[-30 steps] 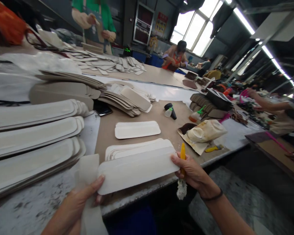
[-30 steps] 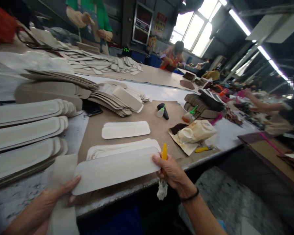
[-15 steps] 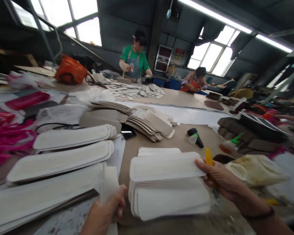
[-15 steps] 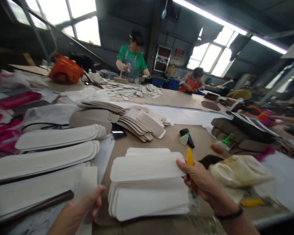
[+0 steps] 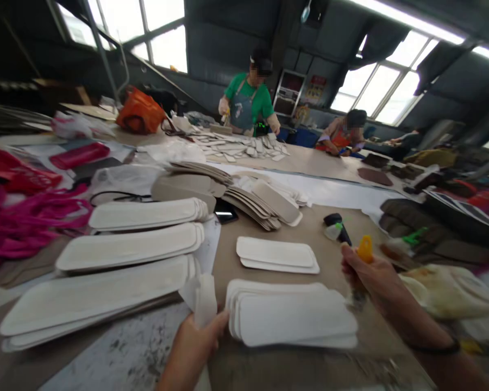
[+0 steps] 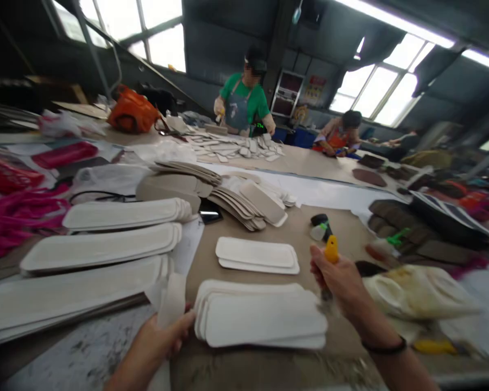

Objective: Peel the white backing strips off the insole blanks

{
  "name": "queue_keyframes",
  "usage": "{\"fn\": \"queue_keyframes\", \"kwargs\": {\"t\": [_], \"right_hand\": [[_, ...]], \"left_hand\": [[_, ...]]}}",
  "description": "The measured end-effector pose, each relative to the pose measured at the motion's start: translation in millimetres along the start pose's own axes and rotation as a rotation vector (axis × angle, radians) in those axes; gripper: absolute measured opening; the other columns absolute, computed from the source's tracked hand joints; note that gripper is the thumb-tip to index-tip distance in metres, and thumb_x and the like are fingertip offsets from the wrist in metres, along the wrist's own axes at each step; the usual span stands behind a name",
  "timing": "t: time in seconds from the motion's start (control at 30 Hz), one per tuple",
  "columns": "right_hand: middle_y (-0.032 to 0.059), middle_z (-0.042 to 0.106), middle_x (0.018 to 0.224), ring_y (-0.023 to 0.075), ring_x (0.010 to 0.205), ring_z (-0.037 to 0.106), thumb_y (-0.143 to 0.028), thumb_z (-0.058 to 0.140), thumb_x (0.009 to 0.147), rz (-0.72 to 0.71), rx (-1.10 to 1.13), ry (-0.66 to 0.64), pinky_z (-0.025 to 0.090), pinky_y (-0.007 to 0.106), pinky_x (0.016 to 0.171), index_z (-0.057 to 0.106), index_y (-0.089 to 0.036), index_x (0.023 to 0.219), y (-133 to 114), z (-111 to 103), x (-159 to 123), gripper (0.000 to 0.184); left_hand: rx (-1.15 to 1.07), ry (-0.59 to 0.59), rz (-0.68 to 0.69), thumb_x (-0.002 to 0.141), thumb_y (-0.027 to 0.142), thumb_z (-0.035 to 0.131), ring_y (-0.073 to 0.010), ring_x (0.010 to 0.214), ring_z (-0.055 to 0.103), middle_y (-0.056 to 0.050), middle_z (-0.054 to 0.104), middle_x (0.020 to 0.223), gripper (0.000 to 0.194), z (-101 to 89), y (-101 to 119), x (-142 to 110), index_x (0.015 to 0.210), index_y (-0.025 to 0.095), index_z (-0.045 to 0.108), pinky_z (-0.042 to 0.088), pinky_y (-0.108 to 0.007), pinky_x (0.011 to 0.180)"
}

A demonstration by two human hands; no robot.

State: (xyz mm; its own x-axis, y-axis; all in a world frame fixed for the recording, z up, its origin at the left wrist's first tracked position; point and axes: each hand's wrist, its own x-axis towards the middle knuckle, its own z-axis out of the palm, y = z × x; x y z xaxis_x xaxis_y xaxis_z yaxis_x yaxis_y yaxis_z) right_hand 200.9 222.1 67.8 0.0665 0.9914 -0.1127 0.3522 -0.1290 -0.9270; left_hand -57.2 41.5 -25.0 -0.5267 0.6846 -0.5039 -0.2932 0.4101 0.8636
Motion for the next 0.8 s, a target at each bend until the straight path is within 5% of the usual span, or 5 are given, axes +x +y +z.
{"fn": "queue_keyframes", "kwargs": {"t": [0.13, 0.23, 0.5, 0.7, 0.8], "right_hand": [[-0.0030, 0.051, 0.059, 0.0114, 0.056, 0.049, -0.055, 0.082, 0.058, -0.033, 0.511, -0.235, 0.046, 0.023, 0.057, 0.058, -0.019, 0.063, -18.7, 32.2, -56.0, 0.044], [-0.0012, 0.057, 0.071, 0.0119, 0.068, 0.053, -0.055, 0.075, 0.072, -0.147, 0.606, -0.285, 0.047, 0.023, 0.071, 0.061, -0.020, 0.069, -13.8, 54.1, -83.6, 0.038], [0.0020, 0.061, 0.086, 0.0163, 0.080, 0.059, -0.070, 0.058, 0.080, -0.052, 0.550, -0.315, 0.049, 0.028, 0.069, 0.057, -0.021, 0.081, 28.1, 87.6, -116.4, 0.050], [-0.0032, 0.053, 0.076, 0.0111, 0.058, 0.056, -0.053, 0.075, 0.072, -0.058, 0.319, -0.333, 0.050, 0.025, 0.056, 0.055, -0.019, 0.081, 31.2, 83.3, -119.4, 0.041], [-0.0011, 0.053, 0.077, 0.0138, 0.060, 0.058, -0.050, 0.071, 0.077, -0.143, 0.214, -0.245, 0.050, 0.027, 0.057, 0.056, -0.019, 0.079, 32.7, 73.7, -117.1, 0.035]], "left_hand": [[0.102, -0.102, -0.021, 0.050, 0.059, 0.075, -0.0117, 0.039, 0.042, 0.002, 0.052, 0.041, 0.046, 0.1, 0.2, -2.6, 0.054, 0.018, 0.057, 0.030, -0.026, 0.043], [0.140, -0.148, -0.025, 0.053, 0.058, 0.074, -0.0107, 0.038, 0.042, 0.003, 0.052, 0.042, 0.044, -0.1, 2.0, -9.0, 0.055, 0.018, 0.056, 0.029, -0.025, 0.043], [0.156, -0.177, 0.014, 0.058, 0.053, 0.071, -0.0098, 0.039, 0.044, 0.005, 0.054, 0.045, 0.040, 7.7, 1.2, -18.1, 0.066, 0.018, 0.054, 0.030, -0.022, 0.042], [0.154, -0.221, -0.015, 0.056, 0.050, 0.073, -0.0103, 0.040, 0.046, 0.003, 0.057, 0.048, 0.041, 9.5, 1.3, -17.4, 0.071, 0.016, 0.056, 0.031, -0.021, 0.042], [0.150, -0.190, -0.027, 0.054, 0.051, 0.074, -0.0104, 0.040, 0.045, 0.003, 0.057, 0.049, 0.041, 8.8, 0.5, -19.0, 0.067, 0.017, 0.055, 0.030, -0.022, 0.043]]}}
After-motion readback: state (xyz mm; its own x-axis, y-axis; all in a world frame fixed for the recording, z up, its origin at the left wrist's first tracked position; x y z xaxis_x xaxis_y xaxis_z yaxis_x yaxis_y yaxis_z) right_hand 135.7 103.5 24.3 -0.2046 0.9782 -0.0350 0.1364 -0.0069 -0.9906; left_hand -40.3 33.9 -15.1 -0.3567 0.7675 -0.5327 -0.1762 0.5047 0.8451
